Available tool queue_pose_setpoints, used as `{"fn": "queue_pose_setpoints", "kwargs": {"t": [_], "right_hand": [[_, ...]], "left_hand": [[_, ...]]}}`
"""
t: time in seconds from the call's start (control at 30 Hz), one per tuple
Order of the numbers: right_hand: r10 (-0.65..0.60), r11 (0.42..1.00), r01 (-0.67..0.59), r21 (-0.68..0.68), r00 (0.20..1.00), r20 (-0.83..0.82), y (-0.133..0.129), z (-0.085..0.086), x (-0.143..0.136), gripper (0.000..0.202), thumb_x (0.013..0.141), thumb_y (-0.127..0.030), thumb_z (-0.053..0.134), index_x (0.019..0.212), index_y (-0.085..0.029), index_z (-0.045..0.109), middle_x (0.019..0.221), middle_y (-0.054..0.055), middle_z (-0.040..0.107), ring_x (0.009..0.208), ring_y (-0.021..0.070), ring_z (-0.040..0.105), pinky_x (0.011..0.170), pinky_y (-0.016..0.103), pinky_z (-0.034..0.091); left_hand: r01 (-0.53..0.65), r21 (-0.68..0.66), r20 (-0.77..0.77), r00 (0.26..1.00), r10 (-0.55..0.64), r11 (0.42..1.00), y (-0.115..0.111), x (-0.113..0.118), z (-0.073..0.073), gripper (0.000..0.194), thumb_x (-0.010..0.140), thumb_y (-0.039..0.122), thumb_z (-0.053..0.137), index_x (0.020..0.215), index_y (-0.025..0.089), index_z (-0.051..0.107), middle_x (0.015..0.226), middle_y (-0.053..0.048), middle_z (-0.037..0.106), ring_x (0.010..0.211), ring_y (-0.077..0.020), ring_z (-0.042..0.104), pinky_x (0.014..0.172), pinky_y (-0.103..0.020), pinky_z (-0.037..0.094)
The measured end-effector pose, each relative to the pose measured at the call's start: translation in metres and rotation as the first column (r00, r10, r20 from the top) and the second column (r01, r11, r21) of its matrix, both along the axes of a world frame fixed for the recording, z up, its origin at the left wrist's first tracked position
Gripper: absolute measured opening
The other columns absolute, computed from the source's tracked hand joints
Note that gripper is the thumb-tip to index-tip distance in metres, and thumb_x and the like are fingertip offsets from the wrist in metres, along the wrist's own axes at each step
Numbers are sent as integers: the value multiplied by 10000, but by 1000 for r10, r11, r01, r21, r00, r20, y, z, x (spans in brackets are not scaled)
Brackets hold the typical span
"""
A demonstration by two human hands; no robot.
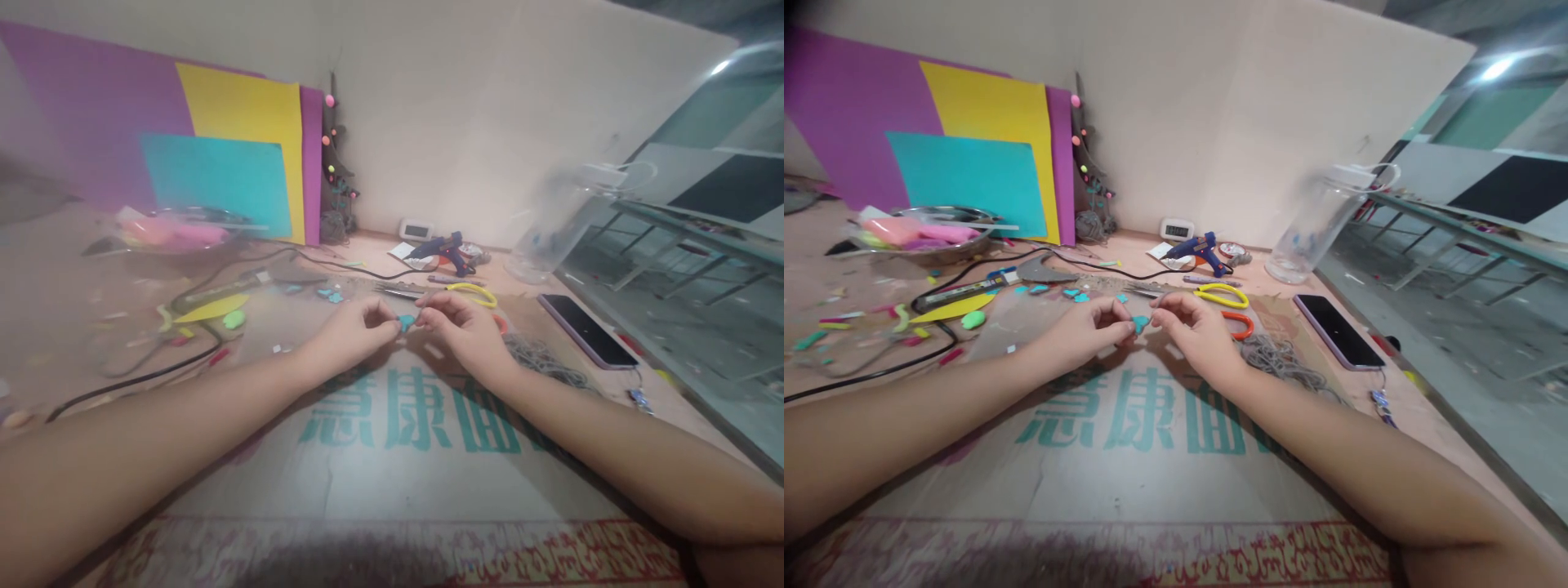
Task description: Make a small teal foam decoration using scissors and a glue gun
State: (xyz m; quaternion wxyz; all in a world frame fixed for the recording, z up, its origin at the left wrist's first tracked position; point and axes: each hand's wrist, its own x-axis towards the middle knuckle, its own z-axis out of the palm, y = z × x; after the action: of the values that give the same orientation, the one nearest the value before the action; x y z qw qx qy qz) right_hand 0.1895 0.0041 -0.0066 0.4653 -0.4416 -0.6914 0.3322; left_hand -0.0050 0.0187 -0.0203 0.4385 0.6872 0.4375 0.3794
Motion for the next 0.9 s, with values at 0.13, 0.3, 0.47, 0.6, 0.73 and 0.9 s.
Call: {"fn": "queue_pose_setpoints", "kwargs": {"t": [0.13, 0.3, 0.47, 0.6, 0.73, 0.9], "right_hand": [[3, 1000, -4, 24, 1000, 25, 0, 0, -1, 142, 837, -334, 644, 825, -198, 605, 772, 2, 642, 724, 144, 596, 688, 275, 466], [16, 996, -27, 86, 992, 122, -1, 3, -1, 228, 932, -365, 514, 869, -199, 657, 806, 21, 655, 792, 163, 609, 772, 305, 476], [72, 997, -69, -46, 995, 70, 0, -2, -1, 196, 881, -394, 591, 898, -211, 661, 826, 15, 683, 773, 169, 637, 722, 300, 516], [89, 995, -86, -46, 993, 77, 2, -8, -1, 157, 859, -353, 624, 848, -204, 672, 838, 13, 697, 792, 167, 644, 749, 305, 524], [84, 993, -81, -90, 996, 32, 3, -8, 0, 151, 828, -349, 653, 846, -202, 677, 818, 5, 697, 741, 154, 638, 719, 297, 516], [94, 982, -98, -164, 995, -32, 2, -3, -2, 164, 773, -337, 699, 848, -192, 678, 820, 3, 706, 726, 142, 636, 701, 282, 507]], "left_hand": [[32, -31, 2, 999, -32, 999, -3, 0, 1, 135, 778, 312, 608, 752, 181, 593, 645, 10, 633, 536, -125, 557, 498, -228, 395], [60, -43, 60, 997, -57, 997, -5, 1, 7, 181, 768, 341, 642, 736, 175, 577, 646, 9, 611, 559, -121, 540, 532, -233, 403], [36, -31, 123, 992, -32, 999, -1, 0, 7, 203, 777, 364, 640, 754, 169, 590, 677, 2, 618, 625, -132, 558, 597, -246, 426], [17, -34, 136, 991, -13, 999, 1, -1, 4, 202, 769, 363, 653, 759, 169, 595, 695, 1, 619, 644, -133, 558, 623, -251, 439], [22, -20, 117, 993, -20, 1000, -1, -1, 5, 202, 780, 363, 645, 769, 167, 596, 694, 3, 610, 645, -131, 552, 613, -244, 430], [19, 6, 88, 996, -19, 1000, -4, 0, 6, 174, 799, 339, 628, 766, 175, 583, 665, 15, 601, 592, -117, 529, 574, -230, 401]]}}
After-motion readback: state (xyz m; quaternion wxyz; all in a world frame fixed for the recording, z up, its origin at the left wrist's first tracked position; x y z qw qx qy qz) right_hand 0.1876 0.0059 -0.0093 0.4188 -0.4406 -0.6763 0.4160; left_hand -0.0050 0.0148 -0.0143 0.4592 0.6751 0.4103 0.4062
